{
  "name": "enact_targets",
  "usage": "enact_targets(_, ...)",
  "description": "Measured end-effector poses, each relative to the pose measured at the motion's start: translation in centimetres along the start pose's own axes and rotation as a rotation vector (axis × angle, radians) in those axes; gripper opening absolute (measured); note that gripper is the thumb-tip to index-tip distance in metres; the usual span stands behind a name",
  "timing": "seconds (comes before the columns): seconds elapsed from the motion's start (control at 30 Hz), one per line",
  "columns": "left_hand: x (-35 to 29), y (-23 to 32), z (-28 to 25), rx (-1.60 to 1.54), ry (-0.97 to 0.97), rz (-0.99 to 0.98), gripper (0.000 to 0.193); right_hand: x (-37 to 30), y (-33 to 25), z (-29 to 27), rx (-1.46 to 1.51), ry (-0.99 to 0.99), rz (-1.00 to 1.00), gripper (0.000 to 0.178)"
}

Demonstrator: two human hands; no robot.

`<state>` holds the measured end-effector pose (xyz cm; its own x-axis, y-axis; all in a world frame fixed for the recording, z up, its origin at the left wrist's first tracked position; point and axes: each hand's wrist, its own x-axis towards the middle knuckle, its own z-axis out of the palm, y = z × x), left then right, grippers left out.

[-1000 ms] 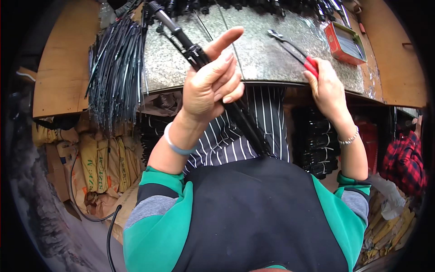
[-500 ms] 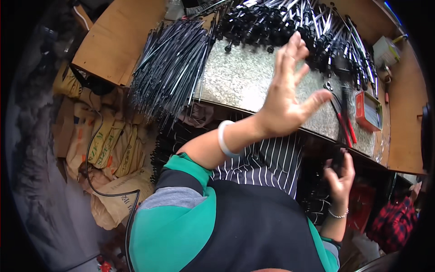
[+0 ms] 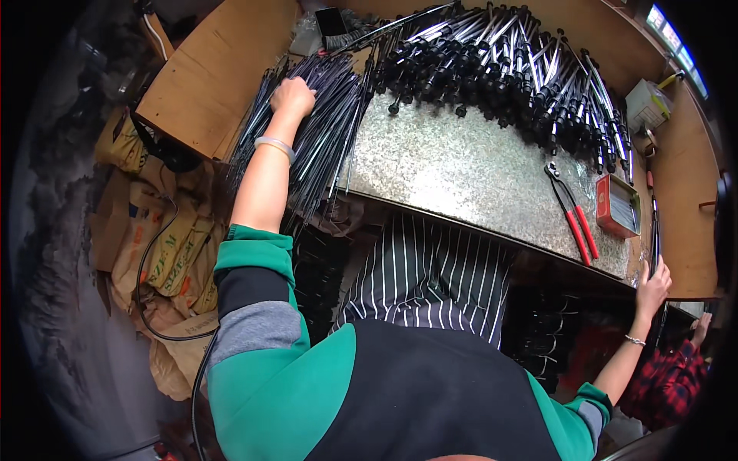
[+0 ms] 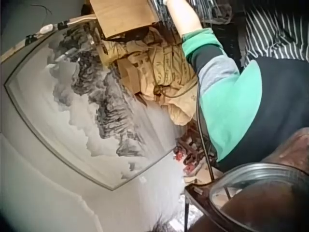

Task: Assembling and securing bundles of black wires into a central hub using pliers.

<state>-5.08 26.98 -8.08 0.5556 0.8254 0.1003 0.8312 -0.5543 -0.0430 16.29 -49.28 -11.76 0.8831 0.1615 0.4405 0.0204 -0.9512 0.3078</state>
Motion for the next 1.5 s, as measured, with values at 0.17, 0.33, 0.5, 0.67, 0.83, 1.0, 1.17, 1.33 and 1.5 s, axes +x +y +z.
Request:
enact_targets(0.17,0.8,0.3,-0.1,-0.088,-0.086,-0.104,0.043,-3.7,-13.0,-8.4,0.685,0.023,-0.284,0.040)
enact_targets(0.33,0.8,1.5,0.1,0.011,-0.063,-0.006,0.044,-5.5,-18.2,-9.4,0.715,0.011,-0.374,0.039)
enact_targets(0.5,1.1,1.1,-0.6,-0.080,-0.125,-0.102,0.042,-5.1,-17.6,-8.7,0.753,-0.047,-0.326,0.037)
enact_targets(0.67,0.6,1.1,-1.6,0.003,-0.240,0.003,0.042,-4.9,-15.5,-7.2,0.698,0.005,-0.273,0.036)
enact_targets(0.83,0.3,-0.3,0.5,0.018,-0.064,0.058,0.036,-4.9,-14.9,-6.6,0.671,0.030,-0.263,0.037)
enact_targets(1.0,0.4,-0.7,1.1,-0.071,0.222,0.095,0.029,-4.8,-15.0,-6.8,0.671,0.009,-0.252,0.037)
enact_targets(1.17,0.2,-0.9,1.6,-0.051,0.044,0.104,0.026,-4.9,-15.0,-6.6,0.681,0.034,-0.249,0.037)
enact_targets(1.33,-0.9,-1.2,0.1,-0.202,0.281,0.090,0.025,-4.8,-15.0,-6.8,0.684,0.016,-0.248,0.037)
enact_targets(1.5,-2.3,-0.4,-3.8,-0.329,0.408,0.178,0.026,-4.6,-14.9,-6.6,0.635,-0.028,-0.248,0.044)
